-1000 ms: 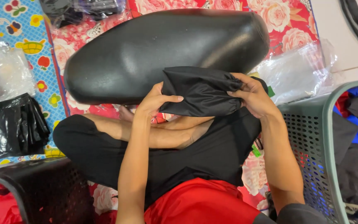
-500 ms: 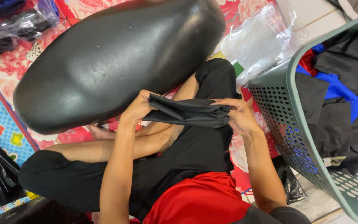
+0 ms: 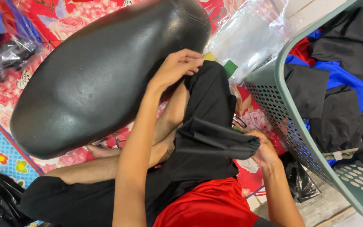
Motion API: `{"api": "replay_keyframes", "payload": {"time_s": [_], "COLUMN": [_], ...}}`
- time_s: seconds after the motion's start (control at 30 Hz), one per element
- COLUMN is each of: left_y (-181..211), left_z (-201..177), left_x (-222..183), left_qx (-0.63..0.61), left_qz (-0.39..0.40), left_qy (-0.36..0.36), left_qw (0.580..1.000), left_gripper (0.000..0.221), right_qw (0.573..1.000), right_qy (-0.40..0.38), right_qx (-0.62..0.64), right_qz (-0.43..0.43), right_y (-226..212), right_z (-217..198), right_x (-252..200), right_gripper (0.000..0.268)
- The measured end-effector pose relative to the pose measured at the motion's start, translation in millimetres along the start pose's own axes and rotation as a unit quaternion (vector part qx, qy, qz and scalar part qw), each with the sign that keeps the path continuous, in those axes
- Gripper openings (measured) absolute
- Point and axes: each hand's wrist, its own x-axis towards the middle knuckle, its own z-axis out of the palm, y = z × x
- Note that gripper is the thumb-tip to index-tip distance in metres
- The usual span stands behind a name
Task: Cleaning a fabric cover with a sponge, folding it, and placing it into a plastic bag.
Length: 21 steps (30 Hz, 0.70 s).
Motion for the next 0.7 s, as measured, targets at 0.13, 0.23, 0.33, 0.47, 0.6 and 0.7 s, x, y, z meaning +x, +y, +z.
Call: {"api": "replay_keyframes", "payload": {"time_s": [0.13, 0.23, 0.33, 0.47, 0.6, 0.7], "left_y": [-47.3, -90.4, -111.4, -107.1, -131.6, -122.3], "left_z": [48.0, 80.7, 99.4, 106.6, 105.9, 103.3], "left_x": [99.6, 163.4, 194.3, 197.7, 212.9, 202.4], "left_qx": [0.282, 0.433, 0.523, 0.598, 0.627, 0.561], "left_qz": [0.075, 0.046, 0.001, -0.057, 0.041, 0.074], "left_qy": [0.067, 0.111, 0.125, 0.100, 0.106, 0.111], "left_qw": [0.954, 0.893, 0.843, 0.793, 0.771, 0.817], "left_gripper": [0.023, 0.027, 0.020, 0.038, 0.015, 0.015], "right_qw": [0.998, 0.995, 0.991, 0.983, 0.982, 0.981], "right_qy": [-0.048, -0.085, -0.102, -0.117, -0.080, -0.104], "right_qx": [-0.007, -0.029, -0.034, -0.004, -0.043, -0.029], "right_qz": [0.028, 0.046, 0.082, 0.143, 0.166, 0.159], "right_y": [3.6, -34.1, -36.2, -12.3, -2.0, -0.2], "right_z": [23.5, 88.4, 77.2, 6.7, -18.5, -22.1], "right_x": [-23.4, -41.2, -42.0, -45.5, -42.7, -41.1], "right_gripper": [0.011, 0.013, 0.013, 0.019, 0.022, 0.019]}}
